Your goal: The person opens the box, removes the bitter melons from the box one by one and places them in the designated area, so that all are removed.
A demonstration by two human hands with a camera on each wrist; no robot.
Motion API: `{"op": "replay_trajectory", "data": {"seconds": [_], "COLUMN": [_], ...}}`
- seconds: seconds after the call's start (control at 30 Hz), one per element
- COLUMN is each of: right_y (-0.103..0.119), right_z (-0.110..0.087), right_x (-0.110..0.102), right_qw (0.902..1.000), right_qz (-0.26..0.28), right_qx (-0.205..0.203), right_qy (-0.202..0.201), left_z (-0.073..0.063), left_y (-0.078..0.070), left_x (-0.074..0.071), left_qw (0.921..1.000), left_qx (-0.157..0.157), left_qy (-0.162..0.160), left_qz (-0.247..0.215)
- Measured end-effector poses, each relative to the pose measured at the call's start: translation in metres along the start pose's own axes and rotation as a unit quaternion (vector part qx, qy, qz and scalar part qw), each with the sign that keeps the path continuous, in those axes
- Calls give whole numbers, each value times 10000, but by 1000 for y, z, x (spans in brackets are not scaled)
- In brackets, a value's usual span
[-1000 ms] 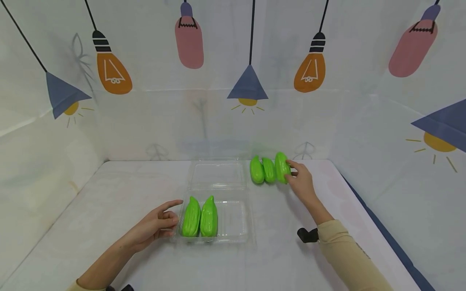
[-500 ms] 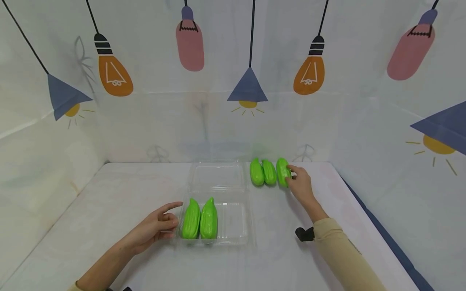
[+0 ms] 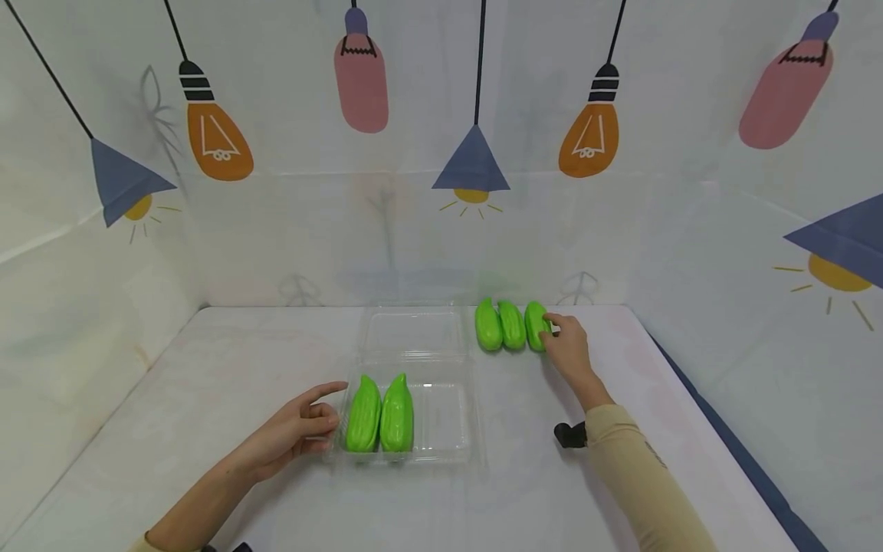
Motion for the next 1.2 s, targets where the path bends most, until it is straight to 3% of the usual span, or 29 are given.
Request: {"op": "replay_trajectory", "data": {"seconds": [0.2,0.77,1.2], "right_y": [-2,-9,-8], "right_z": [4,5,3], "right_x": [1,4,1], "right_qw": [10000,9974,9972], "right_qz": [-50,168,242], "right_qx": [13,373,330], "right_qy": [13,596,627], "left_z": [0,1,1], "left_y": [-1,0,0], "left_x": [0,-1,-1], "left_qw": [10000,10000,10000], "left_qx": [-9,60,23], "left_qy": [-22,21,-21], "left_qz": [-14,10,31]}}
Point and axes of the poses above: each hand's wrist, its own z-axis towards the middle knuckle, its own x-axis out of the palm, y = z × x, the point moved 5 cm from there along z, towards the middle knuckle, and after that the axes turned 11 degrees about x, right-handed, at the moved point
